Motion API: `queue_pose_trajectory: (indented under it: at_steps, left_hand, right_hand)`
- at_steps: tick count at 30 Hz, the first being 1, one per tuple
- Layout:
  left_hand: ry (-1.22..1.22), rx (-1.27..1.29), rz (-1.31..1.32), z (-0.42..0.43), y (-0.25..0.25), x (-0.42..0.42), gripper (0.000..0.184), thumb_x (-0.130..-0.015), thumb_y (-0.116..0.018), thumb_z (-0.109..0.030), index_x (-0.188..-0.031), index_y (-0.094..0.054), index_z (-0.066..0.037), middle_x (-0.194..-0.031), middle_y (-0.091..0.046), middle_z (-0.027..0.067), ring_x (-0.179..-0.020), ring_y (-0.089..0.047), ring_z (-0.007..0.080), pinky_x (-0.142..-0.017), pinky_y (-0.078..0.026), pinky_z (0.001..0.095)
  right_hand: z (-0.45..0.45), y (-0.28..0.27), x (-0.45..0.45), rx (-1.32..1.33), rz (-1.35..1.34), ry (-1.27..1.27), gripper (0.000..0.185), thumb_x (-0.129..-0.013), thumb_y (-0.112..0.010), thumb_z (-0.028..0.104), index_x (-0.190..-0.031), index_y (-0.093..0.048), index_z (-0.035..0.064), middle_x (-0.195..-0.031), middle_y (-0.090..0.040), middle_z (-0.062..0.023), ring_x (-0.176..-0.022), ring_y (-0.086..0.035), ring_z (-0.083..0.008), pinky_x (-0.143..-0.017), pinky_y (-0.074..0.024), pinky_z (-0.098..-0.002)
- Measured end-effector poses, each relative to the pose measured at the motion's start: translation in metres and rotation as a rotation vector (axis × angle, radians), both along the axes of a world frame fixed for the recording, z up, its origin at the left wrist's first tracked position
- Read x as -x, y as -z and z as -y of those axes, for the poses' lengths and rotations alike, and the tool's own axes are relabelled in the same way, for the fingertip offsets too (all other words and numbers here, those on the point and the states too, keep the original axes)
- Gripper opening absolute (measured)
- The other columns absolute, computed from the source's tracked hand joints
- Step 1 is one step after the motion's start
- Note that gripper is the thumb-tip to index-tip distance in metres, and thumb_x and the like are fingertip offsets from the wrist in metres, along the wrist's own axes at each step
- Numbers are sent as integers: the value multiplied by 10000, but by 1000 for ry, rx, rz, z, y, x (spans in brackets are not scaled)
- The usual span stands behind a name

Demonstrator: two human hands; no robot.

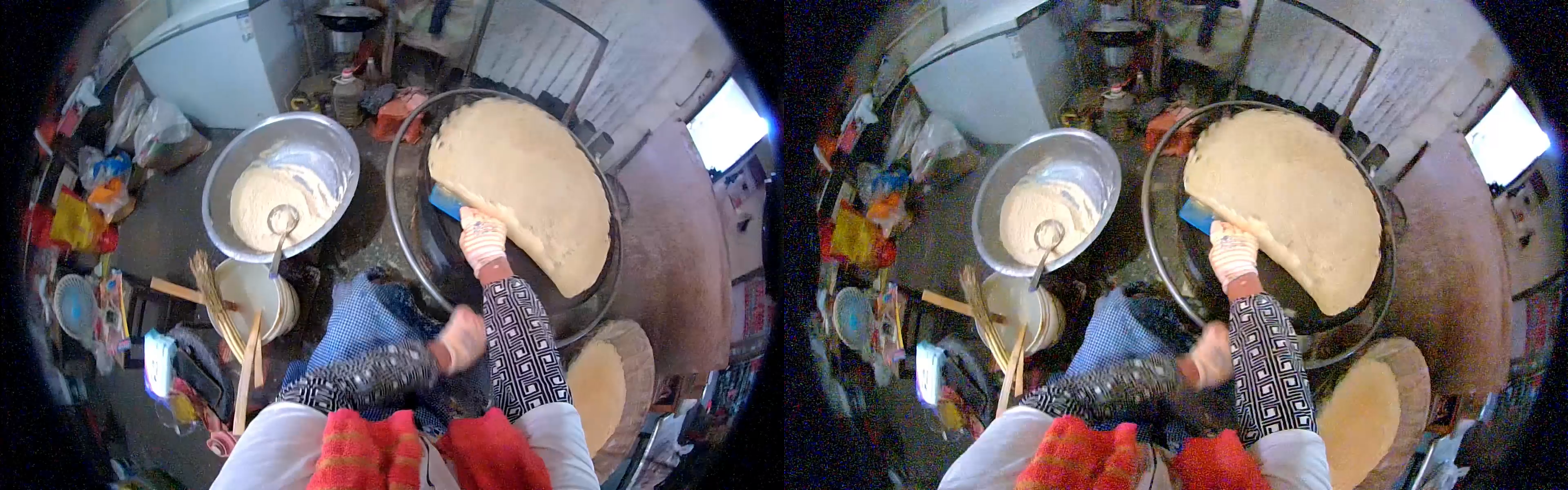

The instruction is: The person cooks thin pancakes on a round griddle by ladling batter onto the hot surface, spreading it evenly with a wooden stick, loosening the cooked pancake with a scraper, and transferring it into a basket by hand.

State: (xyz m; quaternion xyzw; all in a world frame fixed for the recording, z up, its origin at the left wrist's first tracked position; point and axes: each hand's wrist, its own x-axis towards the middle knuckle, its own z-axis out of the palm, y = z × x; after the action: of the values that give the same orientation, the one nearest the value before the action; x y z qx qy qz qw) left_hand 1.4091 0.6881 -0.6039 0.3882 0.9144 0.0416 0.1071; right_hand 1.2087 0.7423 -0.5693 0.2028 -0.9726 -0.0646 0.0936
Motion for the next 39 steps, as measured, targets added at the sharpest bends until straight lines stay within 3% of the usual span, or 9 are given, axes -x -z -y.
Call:
queue_pose_trajectory:
  at_steps: [5,12,14,18,21,25,28,33,39]
  left_hand:
    - [388,-448,-3,-2,7,-70,248,-834,-604,-317,-1005,-648,-143,-1038,-604,81,-1057,-573,243,-1034,-358,433]
    - [-303,-437,-230,148,-57,73,193,-804,-629,-221,-916,-638,-64,-840,-629,133,-838,-615,342,-841,-448,496]
    - [-330,-486,-472,187,-37,117,307,-851,-629,-283,-1062,-620,-60,-1082,-608,146,-1059,-559,347,-926,-406,488]
    - [-64,-2,-559,205,-36,155,422,-886,-561,-464,-1140,-648,-139,-1388,-495,136,-1348,-361,368,-1092,-217,618]
    - [2,331,-178,140,-19,101,485,-896,-485,-581,-997,-705,-161,-1026,-667,115,-1159,-529,393,-1099,-178,654]
    - [-155,173,-29,15,0,2,459,-914,-520,-509,-1060,-710,-117,-1051,-667,144,-1151,-492,459,-1053,-233,675]
    - [-286,-961,309,-28,56,-68,454,-915,-506,-350,-1296,-580,-114,-1200,-603,155,-1188,-485,391,-1077,-256,606]
    - [21,-83,356,63,-3,-51,431,-853,-617,-361,-1170,-607,-68,-1138,-601,179,-1149,-523,311,-1001,-369,485]
    - [-460,-375,-198,193,43,-36,452,-855,-654,-348,-1186,-598,-44,-1264,-525,205,-1192,-469,409,-1038,-346,528]
  right_hand:
    - [8,-24,-5,9,161,86,324,-922,-429,154,-1205,-556,57,-1162,-652,-129,-1085,-629,-240,-911,-483,-400]
    - [-3,7,1,23,-94,94,291,-916,-425,166,-1146,-581,79,-1133,-663,-129,-1047,-651,-245,-892,-473,-416]
    - [-5,9,3,19,-40,101,292,-919,-423,164,-1149,-580,77,-1129,-662,-126,-1045,-651,-250,-898,-472,-401]
    - [-6,10,5,-35,15,127,318,-920,-443,176,-1197,-563,74,-1193,-638,-139,-1109,-625,-248,-918,-470,-398]
    - [-8,16,8,-39,47,160,328,-925,-441,172,-1215,-558,73,-1224,-628,-138,-1131,-613,-255,-917,-472,-404]
    - [-9,-2,2,2,124,236,329,-938,-435,167,-1227,-557,69,-1207,-639,-134,-1135,-617,-255,-931,-468,-410]
    - [-20,21,13,-33,-21,180,326,-936,-445,168,-1223,-564,69,-1162,-658,-140,-1094,-644,-256,-894,-491,-414]
    - [-19,3,0,17,104,270,330,-930,-470,167,-1228,-569,64,-1146,-673,-155,-1024,-678,-262,-841,-524,-437]
    - [-27,19,9,-17,40,250,373,-947,-448,172,-1289,-542,58,-1158,-668,-149,-1032,-676,-256,-837,-529,-444]
